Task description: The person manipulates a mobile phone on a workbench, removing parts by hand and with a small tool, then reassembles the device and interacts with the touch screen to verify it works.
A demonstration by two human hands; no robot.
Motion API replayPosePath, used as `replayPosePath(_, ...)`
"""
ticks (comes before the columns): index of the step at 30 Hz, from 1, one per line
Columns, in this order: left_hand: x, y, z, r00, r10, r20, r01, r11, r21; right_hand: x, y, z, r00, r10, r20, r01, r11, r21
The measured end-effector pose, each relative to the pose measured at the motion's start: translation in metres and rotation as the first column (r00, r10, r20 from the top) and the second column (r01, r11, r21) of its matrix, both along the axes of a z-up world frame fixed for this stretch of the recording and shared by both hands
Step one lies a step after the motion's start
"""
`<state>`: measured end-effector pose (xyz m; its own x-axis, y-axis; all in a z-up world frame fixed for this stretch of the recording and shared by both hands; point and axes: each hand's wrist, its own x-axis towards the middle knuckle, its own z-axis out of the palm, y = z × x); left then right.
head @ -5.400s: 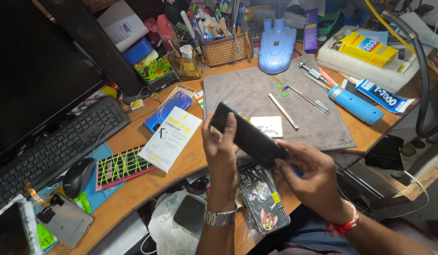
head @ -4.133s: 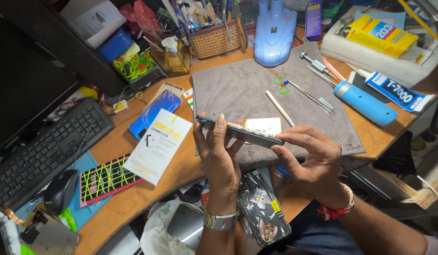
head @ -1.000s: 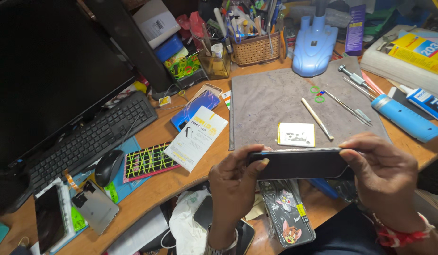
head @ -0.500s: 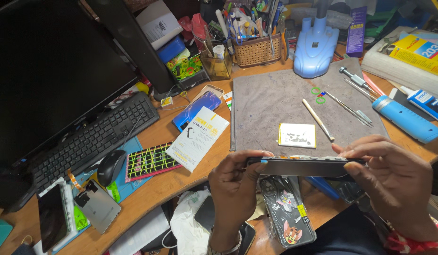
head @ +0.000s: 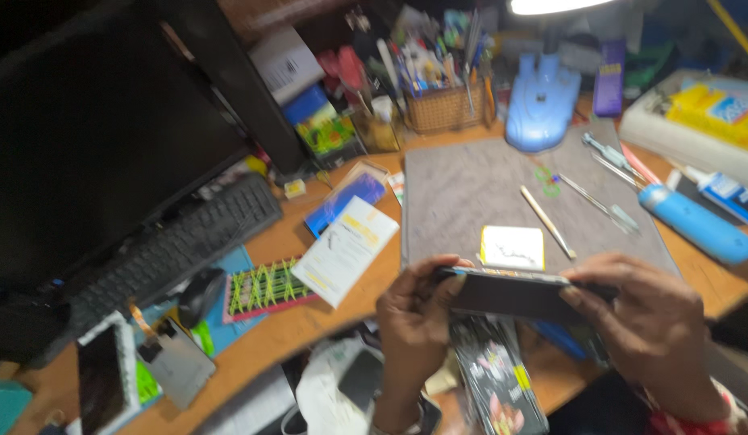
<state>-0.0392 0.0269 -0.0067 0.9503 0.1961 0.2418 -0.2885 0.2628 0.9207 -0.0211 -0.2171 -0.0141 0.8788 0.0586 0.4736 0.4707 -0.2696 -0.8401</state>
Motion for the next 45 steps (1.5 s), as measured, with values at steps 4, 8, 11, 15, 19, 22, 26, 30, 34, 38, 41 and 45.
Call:
replayPosePath(4, 0.027, -0.004, -0.017, 0.999, -0.016, -0.037, 0.003, 0.944, -0.329, 0.028, 0.002, -0.056, 0.963, 0.05, -0.264, 0.047, 0.936, 0.349)
replayPosePath(8, 0.038, -0.016, -0.034, 0.99, -0.074, -0.117, 0.036, 0.954, -0.298, 0.062, 0.007, -0.111, 0.887, 0.071, -0.457, 0.196, 0.837, 0.511)
replayPosePath(11, 0.043, -0.024, -0.036, 0.978, -0.034, -0.206, -0.025, 0.961, -0.275, 0.068, 0.012, -0.122, 0.827, 0.111, -0.552, 0.213, 0.846, 0.489)
replayPosePath(15, 0.038, -0.021, -0.023, 0.975, 0.065, -0.211, -0.079, 0.995, -0.058, 0.056, 0.017, -0.083, 0.767, 0.323, -0.555, 0.089, 0.803, 0.59)
replayPosePath(19, 0.031, -0.014, -0.016, 0.966, -0.084, -0.245, 0.07, 0.995, -0.067, 0.044, 0.016, -0.034, 0.786, 0.299, -0.541, -0.085, 0.919, 0.385)
replayPosePath(22, 0.024, -0.019, -0.005, 0.957, -0.155, -0.247, 0.139, 0.987, -0.08, 0.046, 0.021, -0.012, 0.713, 0.411, -0.568, -0.136, 0.876, 0.463)
replayPosePath(26, 0.017, -0.024, 0.007, 0.958, -0.133, -0.255, 0.136, 0.991, -0.009, 0.048, 0.028, -0.011, 0.692, 0.506, -0.516, -0.165, 0.805, 0.569)
replayPosePath(30, 0.017, -0.022, 0.01, 0.954, -0.126, -0.27, 0.147, 0.987, 0.058, 0.045, 0.026, -0.02, 0.689, 0.532, -0.492, -0.141, 0.765, 0.628)
replayPosePath(34, 0.016, -0.022, 0.012, 0.958, -0.103, -0.266, 0.137, 0.984, 0.111, 0.038, 0.025, -0.024, 0.719, 0.511, -0.471, -0.154, 0.778, 0.609)
replayPosePath(38, 0.015, -0.024, 0.01, 0.972, -0.02, -0.233, 0.064, 0.981, 0.184, 0.032, 0.031, -0.018, 0.804, 0.423, -0.418, -0.192, 0.85, 0.49)
replayPosePath(41, 0.015, -0.025, 0.005, 0.976, 0.042, -0.213, 0.005, 0.977, 0.215, 0.023, 0.042, -0.008, 0.922, 0.119, -0.369, -0.065, 0.986, 0.155)
replayPosePath(45, 0.023, -0.027, 0.002, 0.96, 0.233, -0.153, -0.17, 0.925, 0.341, -0.005, 0.053, 0.011, 0.984, -0.12, 0.13, 0.157, 0.932, -0.326)
